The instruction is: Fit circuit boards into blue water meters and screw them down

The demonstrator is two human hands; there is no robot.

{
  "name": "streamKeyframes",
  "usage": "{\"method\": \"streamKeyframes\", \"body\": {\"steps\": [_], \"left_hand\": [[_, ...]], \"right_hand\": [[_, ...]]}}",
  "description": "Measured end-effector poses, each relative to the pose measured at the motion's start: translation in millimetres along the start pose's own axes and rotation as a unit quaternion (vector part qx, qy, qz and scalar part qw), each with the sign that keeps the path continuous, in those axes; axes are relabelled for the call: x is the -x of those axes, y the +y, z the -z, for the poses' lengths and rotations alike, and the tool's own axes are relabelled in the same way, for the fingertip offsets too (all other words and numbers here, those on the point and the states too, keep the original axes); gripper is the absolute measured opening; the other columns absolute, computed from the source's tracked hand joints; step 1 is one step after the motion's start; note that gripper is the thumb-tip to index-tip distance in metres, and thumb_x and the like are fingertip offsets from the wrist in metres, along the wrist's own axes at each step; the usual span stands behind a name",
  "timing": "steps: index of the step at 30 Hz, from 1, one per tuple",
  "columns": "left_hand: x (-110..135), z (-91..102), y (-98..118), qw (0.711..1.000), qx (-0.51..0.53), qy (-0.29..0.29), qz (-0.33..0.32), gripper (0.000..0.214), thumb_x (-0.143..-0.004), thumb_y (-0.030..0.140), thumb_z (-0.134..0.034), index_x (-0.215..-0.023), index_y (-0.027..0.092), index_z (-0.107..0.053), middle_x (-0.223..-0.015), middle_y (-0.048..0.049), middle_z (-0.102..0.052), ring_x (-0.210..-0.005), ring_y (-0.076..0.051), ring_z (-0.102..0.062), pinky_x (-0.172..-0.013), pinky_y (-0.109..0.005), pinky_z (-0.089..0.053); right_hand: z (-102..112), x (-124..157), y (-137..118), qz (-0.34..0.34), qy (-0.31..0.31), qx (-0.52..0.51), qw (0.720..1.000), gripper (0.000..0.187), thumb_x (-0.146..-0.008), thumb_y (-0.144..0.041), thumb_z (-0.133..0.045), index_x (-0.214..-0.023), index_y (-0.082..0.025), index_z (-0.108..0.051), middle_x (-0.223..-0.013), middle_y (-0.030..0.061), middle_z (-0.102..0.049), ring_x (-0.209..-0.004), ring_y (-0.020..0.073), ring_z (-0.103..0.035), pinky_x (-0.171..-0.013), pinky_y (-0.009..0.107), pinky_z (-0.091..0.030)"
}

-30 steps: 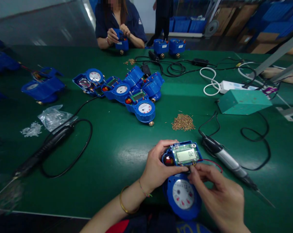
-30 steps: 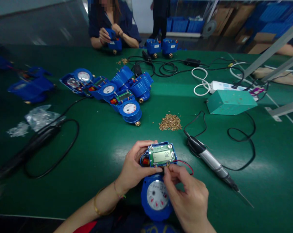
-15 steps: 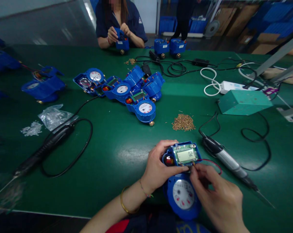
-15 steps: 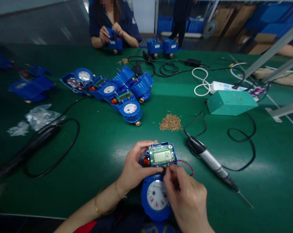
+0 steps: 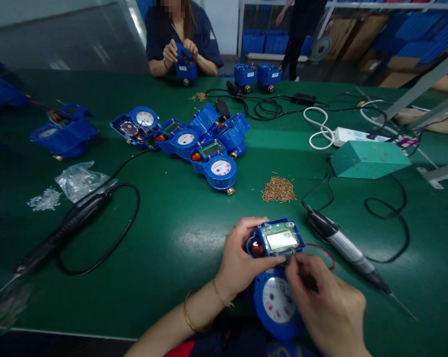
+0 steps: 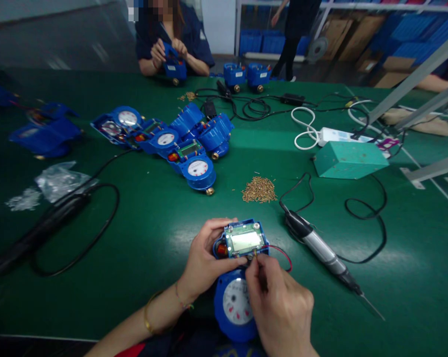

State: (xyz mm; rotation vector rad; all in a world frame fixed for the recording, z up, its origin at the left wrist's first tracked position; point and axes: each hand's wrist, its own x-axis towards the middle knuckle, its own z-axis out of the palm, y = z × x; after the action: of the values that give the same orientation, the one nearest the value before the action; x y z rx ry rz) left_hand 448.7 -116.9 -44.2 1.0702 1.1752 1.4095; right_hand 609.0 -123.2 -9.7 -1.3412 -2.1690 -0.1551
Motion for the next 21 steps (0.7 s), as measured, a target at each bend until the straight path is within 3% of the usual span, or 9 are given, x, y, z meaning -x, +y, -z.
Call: {"method": "streamKeyframes", "body": {"steps": [13, 17, 21], "left_hand": [[-1.9, -0.2, 2.7, 0.999, 0.036, 0.0, 0.012, 0.062, -0.058, 0.017, -0.091, -0.111, 0.02, -0.06, -0.107, -0.0075, -0.075, -0.098, -0.023, -0.073, -0.088, -0.037, -0.06], [-2.3, 0.5, 3.5, 0.999, 0.048, 0.002, 0.018, 0.063, -0.056, 0.017, -0.092, -0.11, 0.02, -0.06, -0.108, -0.0081, -0.075, -0.099, -0.023, -0.073, -0.088, -0.036, -0.06], [-2.5, 1.0, 5.1, 0.999, 0.046, -0.003, 0.015, 0.062, -0.056, 0.016, -0.092, -0.11, 0.021, -0.061, -0.107, -0.0068, -0.075, -0.098, -0.022, -0.073, -0.086, -0.033, -0.06]], "right_hand": [[0.3, 3.1, 1.8, -0.027, 0.015, -0.046, 0.998, 0.022, -0.099, -0.031, -0.056, -0.086, -0.016, -0.066, -0.063, -0.0021, -0.067, -0.045, 0.0088, -0.062, -0.043, 0.022, -0.043], [-2.4, 4.6, 6.8, -0.033, 0.046, -0.037, 0.998, 0.015, -0.097, -0.031, -0.061, -0.096, -0.017, -0.063, -0.061, -0.0041, -0.066, -0.041, 0.0084, -0.059, -0.04, 0.022, -0.041], [-1.7, 0.4, 14.8, 0.039, 0.026, -0.043, 0.998, 0.015, -0.097, -0.021, -0.06, -0.111, -0.017, -0.062, -0.066, -0.0043, -0.068, -0.041, 0.0074, -0.058, -0.048, 0.019, -0.048]]}}
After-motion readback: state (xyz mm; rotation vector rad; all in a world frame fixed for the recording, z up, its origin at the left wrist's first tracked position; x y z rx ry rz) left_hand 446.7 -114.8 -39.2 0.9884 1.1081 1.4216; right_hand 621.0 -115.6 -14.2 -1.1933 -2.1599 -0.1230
